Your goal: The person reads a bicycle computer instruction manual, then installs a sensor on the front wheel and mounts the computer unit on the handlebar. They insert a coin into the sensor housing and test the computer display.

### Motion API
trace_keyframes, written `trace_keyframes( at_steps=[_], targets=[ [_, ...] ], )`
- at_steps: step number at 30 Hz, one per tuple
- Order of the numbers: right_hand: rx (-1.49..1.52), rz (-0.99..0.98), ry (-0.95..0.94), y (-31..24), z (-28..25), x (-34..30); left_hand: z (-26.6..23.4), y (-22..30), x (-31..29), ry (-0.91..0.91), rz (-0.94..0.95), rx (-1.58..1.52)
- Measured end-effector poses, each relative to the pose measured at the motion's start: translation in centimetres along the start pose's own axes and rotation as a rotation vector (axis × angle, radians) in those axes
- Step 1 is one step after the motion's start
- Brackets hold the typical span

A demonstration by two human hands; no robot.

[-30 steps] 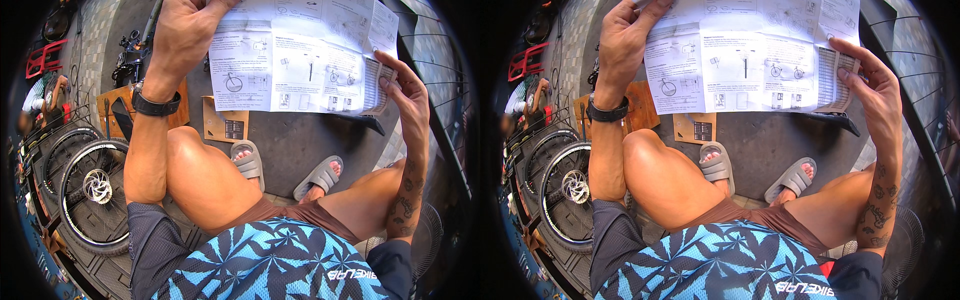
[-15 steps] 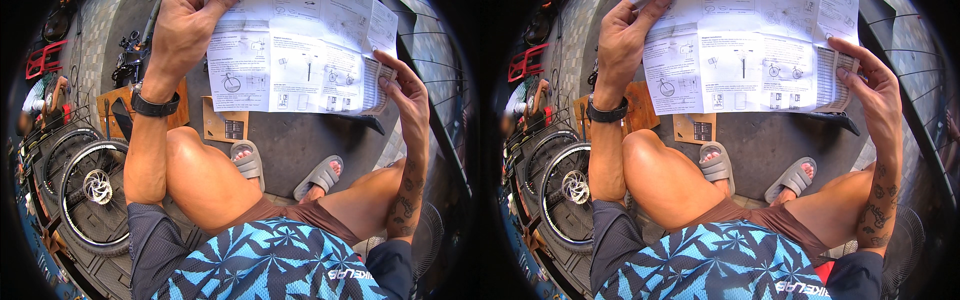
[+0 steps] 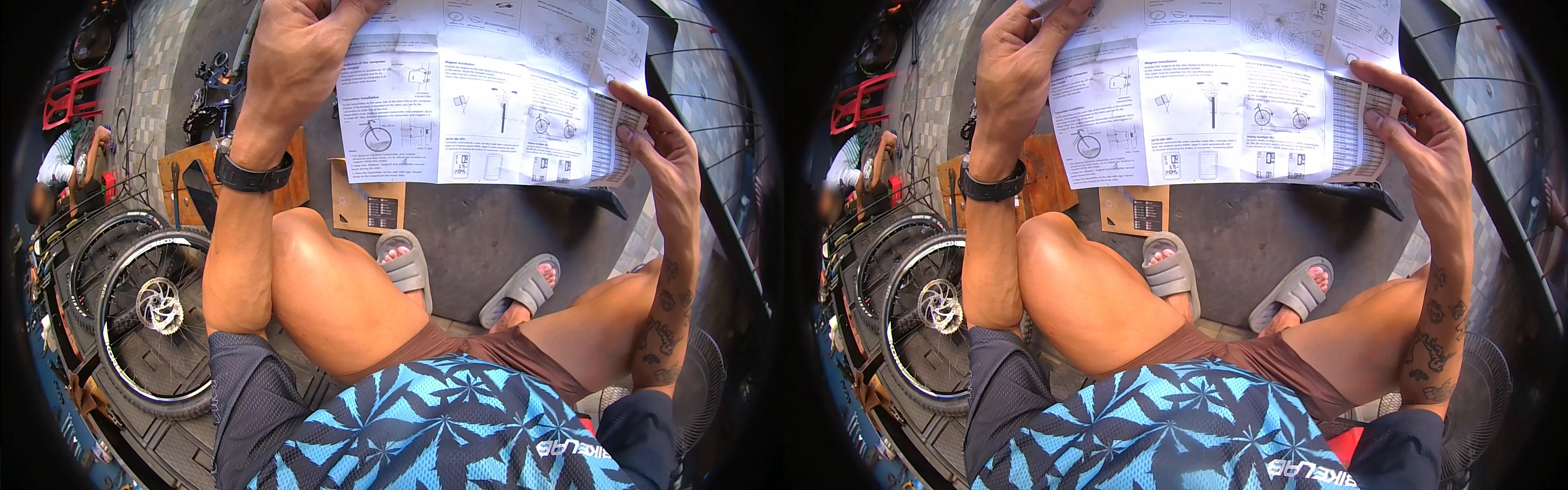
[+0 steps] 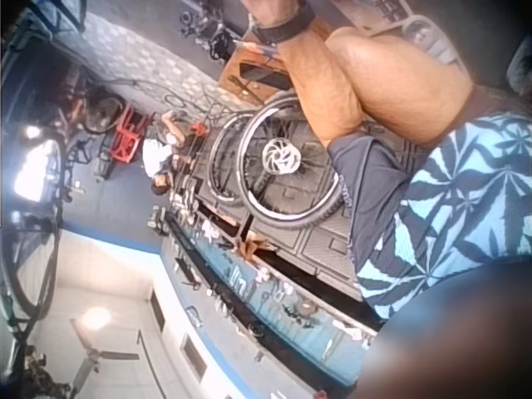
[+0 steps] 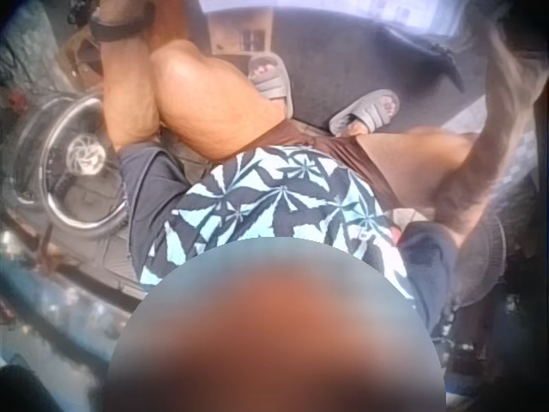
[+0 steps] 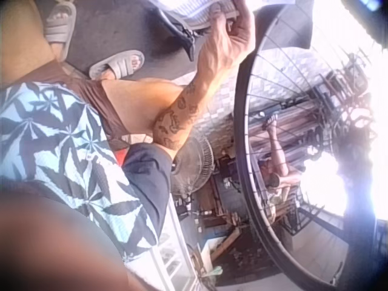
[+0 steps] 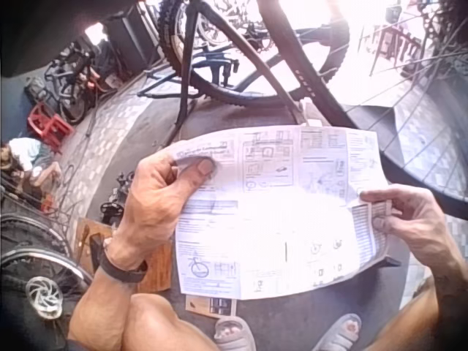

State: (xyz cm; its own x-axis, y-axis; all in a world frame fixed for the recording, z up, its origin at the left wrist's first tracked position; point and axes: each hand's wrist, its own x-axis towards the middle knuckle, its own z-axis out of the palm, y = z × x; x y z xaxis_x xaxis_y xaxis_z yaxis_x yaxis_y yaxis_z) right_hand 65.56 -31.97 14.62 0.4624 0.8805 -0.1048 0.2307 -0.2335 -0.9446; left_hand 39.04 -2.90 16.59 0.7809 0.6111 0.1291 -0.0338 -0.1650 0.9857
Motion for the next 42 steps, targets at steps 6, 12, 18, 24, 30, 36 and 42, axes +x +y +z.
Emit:
trace_keyframes(
  at_steps=[6, 12, 18, 24, 30, 36, 42],
  targets=[
    [-0.009, 0.000, 0.004, 0.02, -0.11, 0.00, -0.03, 0.18, 0.05, -0.002, 0.027, 0.051],
    [-0.005, 0.006, 0.006, 0.06, -0.21, -0.13, 0.14, 0.33, -0.04, 0.002, 0.016, 0.046],
    [0.004, -0.002, 0.006, 0.04, -0.18, -0.10, 0.26, 0.35, 0.02, -0.005, 0.010, 0.008],
    [0.000, -0.001, 0.000, 0.18, -0.23, 0.01, 0.29, 0.14, 0.12, 0.002, 0.024, 0.016],
    [0.004, 0.012, 0.008, 0.24, -0.31, -0.02, 0.20, 0.03, 0.20, 0.004, 0.001, 0.042],
    [-0.020, 0.013, 0.010, 0.32, -0.28, 0.04, 0.24, -0.16, 0.31, 0.011, -0.015, 0.024],
    [-0.020, 0.015, 0.007, 0.48, -0.40, 0.13, 0.32, -0.19, 0.40, 0.005, -0.028, -0.010]
  ],
)
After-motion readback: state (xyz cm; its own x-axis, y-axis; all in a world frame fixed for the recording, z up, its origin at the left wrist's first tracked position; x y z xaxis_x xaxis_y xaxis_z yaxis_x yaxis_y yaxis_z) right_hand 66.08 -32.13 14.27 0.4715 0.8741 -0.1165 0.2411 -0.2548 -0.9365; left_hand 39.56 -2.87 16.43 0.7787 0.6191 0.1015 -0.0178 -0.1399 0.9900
